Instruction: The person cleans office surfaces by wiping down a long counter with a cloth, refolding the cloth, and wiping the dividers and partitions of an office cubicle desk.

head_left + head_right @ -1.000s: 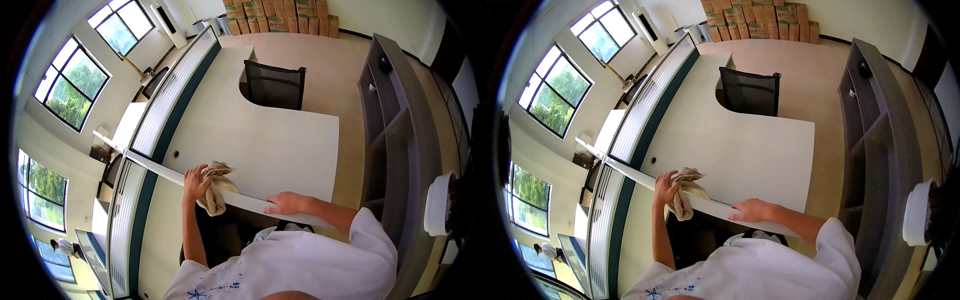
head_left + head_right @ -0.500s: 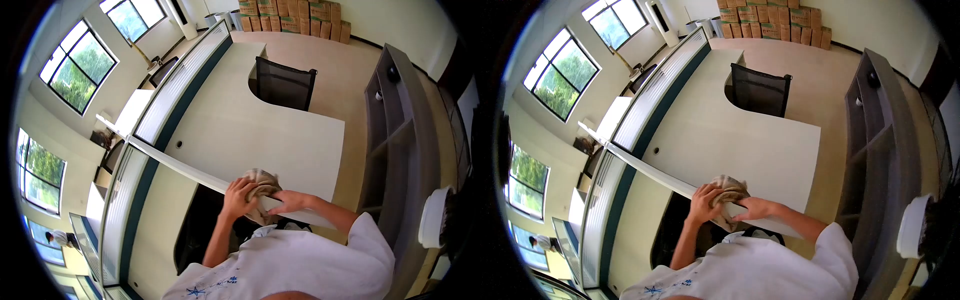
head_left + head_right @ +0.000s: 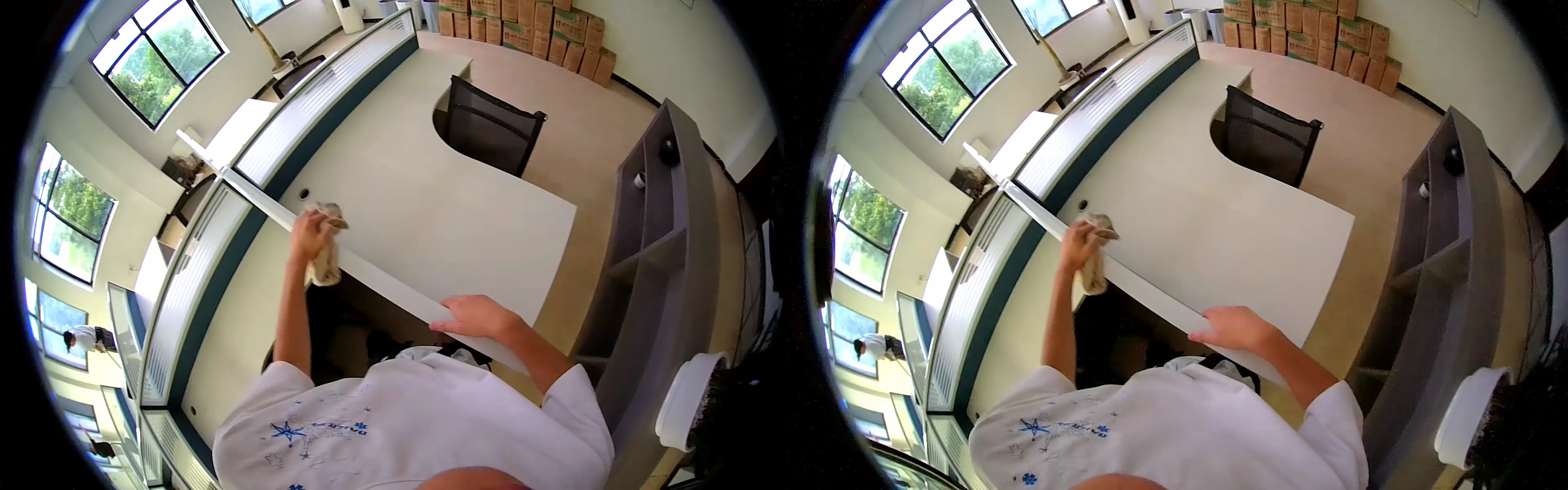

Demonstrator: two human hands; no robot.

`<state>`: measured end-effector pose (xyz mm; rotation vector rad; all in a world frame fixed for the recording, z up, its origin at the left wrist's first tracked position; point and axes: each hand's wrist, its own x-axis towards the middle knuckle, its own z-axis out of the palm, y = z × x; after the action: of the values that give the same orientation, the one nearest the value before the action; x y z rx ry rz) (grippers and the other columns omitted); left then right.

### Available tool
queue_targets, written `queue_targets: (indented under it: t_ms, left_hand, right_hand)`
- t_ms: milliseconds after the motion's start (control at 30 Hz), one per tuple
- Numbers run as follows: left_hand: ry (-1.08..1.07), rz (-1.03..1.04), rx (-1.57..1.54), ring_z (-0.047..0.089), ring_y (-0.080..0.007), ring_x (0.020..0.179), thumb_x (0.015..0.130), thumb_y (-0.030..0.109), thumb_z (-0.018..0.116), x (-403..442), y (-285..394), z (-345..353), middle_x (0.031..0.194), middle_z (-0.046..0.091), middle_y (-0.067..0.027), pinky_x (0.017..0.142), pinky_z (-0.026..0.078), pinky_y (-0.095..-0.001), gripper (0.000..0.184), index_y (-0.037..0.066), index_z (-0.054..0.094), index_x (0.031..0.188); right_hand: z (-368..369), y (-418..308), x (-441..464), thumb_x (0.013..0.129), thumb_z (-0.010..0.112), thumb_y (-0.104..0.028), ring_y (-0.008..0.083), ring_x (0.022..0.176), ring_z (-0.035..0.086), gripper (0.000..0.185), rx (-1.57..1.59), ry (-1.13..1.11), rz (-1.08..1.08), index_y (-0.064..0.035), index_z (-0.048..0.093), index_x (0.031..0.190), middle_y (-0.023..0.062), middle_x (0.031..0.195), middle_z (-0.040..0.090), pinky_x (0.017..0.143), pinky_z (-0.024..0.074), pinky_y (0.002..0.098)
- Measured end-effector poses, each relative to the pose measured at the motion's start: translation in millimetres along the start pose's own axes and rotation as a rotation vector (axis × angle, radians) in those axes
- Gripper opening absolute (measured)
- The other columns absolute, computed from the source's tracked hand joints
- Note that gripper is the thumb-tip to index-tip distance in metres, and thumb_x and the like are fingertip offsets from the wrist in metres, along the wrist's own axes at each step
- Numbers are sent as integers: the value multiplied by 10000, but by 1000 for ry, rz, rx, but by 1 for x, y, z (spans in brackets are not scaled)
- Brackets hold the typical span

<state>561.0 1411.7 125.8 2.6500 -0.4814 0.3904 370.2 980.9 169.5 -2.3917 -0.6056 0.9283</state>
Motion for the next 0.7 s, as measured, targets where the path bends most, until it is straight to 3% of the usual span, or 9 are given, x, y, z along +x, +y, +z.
queue_targets:
  t_ms: [133, 267, 333, 433, 533, 600, 667, 700]
  left_hand:
    - [12, 63, -49, 611, -390, 1002, 763, 286, 698, -24, 63, 11, 983, 689, -156, 890, 497, -503, 320, 47, 767, 965]
    - [-238, 156, -105, 614, -383, 1025, 717, 287, 722, -47, 167, 7, 1059, 690, -140, 919, 501, -496, 359, 67, 763, 998]
    - [-173, 260, -144, 635, -356, 1097, 701, 288, 757, -65, 203, 20, 1102, 698, -111, 959, 509, -490, 391, 86, 765, 1036]
    - [-127, 298, -220, 632, -332, 1120, 761, 314, 751, -68, 204, 19, 1100, 683, -90, 966, 503, -451, 342, 103, 751, 1030]
    - [-181, 413, -176, 638, -324, 1144, 759, 225, 743, -50, 159, 5, 1149, 711, -99, 1030, 472, -469, 325, 93, 763, 1056]
    - [-150, 383, -101, 647, -340, 1121, 783, 199, 708, -31, 90, 2, 1105, 724, -119, 1037, 462, -493, 299, 91, 769, 1055]
    - [-24, 240, -86, 645, -374, 1062, 821, 232, 656, -10, 0, 6, 1030, 716, -154, 1002, 469, -495, 292, 68, 765, 1036]
    - [-73, 172, -94, 640, -391, 1036, 836, 259, 636, 3, -4, -13, 1001, 708, -167, 966, 477, -500, 302, 54, 762, 1019]
  right_hand:
    - [-2, 3, 5, 984, 535, -701, 368, 1250, 646, 817, 5, 18, -12, 8, 624, 1382, 206, 1342, 692, 1047, 513, 470]
    - [-8, -1, 6, 983, 540, -698, 374, 1225, 651, 796, 69, -58, 12, 1, 633, 1352, 203, 1335, 693, 1030, 516, 477]
    - [-9, 0, 8, 983, 536, -705, 380, 1229, 648, 797, 85, -75, 1, -17, 630, 1374, 204, 1335, 692, 1039, 512, 475]
    - [0, 9, 15, 979, 534, -719, 388, 1243, 642, 801, 148, -51, -56, -48, 631, 1405, 205, 1340, 691, 1059, 504, 472]
    - [2, 14, 11, 974, 528, -738, 390, 1267, 633, 831, 166, -66, -54, -53, 617, 1437, 206, 1366, 682, 1083, 494, 468]
    - [-3, 11, 10, 972, 522, -748, 386, 1280, 629, 853, 134, -65, -23, -46, 607, 1448, 205, 1381, 676, 1093, 490, 466]
    - [-5, 6, 5, 969, 515, -756, 380, 1287, 628, 869, 78, -58, 14, -37, 604, 1449, 202, 1390, 673, 1096, 489, 465]
    - [-1, 12, 5, 967, 516, -754, 377, 1287, 628, 871, 60, -31, 16, -34, 603, 1449, 203, 1389, 673, 1095, 490, 464]
